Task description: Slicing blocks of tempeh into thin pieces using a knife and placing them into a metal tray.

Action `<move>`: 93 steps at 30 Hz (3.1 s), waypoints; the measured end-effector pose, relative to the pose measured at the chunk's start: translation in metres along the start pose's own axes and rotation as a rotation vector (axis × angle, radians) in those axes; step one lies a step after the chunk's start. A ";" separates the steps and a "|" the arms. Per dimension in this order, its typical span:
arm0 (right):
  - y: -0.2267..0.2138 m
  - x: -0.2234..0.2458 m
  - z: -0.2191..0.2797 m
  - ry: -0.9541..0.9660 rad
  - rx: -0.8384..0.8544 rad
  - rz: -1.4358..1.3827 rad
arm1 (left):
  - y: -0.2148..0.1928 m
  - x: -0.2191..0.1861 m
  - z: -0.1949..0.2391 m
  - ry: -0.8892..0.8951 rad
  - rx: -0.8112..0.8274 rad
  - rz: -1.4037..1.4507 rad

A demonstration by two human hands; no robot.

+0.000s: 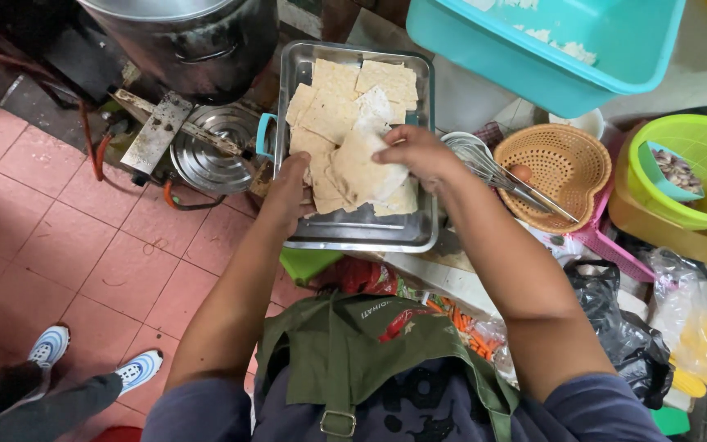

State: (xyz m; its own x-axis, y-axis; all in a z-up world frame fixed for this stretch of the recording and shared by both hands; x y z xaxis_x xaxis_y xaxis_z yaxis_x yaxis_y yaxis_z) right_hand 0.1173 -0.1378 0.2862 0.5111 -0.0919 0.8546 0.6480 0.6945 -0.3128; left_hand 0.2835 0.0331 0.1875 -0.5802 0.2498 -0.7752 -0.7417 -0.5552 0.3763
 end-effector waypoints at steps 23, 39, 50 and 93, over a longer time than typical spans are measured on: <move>-0.067 0.035 -0.055 -0.125 -0.284 -0.319 | 0.076 -0.084 0.039 0.589 -0.285 -1.113; -0.113 -0.079 0.049 -0.041 -0.314 -0.519 | -0.005 -0.142 -0.091 0.543 -0.221 -0.404; -0.023 -0.014 0.099 -0.510 -0.368 0.571 | 0.114 -0.093 0.087 1.130 0.052 -1.366; -0.195 -0.214 0.157 -0.046 -0.489 0.992 | 0.343 0.183 -0.028 0.587 0.272 -1.638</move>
State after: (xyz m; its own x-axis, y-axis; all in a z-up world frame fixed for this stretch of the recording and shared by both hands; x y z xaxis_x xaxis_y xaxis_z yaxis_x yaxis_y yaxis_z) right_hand -0.2064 -0.1415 0.2293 0.9123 0.3830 0.1450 0.1204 0.0875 -0.9889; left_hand -0.0675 -0.1336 0.1604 0.8931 0.0373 -0.4484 -0.4498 0.1033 -0.8872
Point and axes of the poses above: each hand's wrist, its own z-axis away from the middle knuckle, its own y-axis out of the palm, x = y × z, the point moved 9 cm from there along -z, towards the middle knuckle, and after that the axes turned 2 degrees about z, right-handed, at the moved point
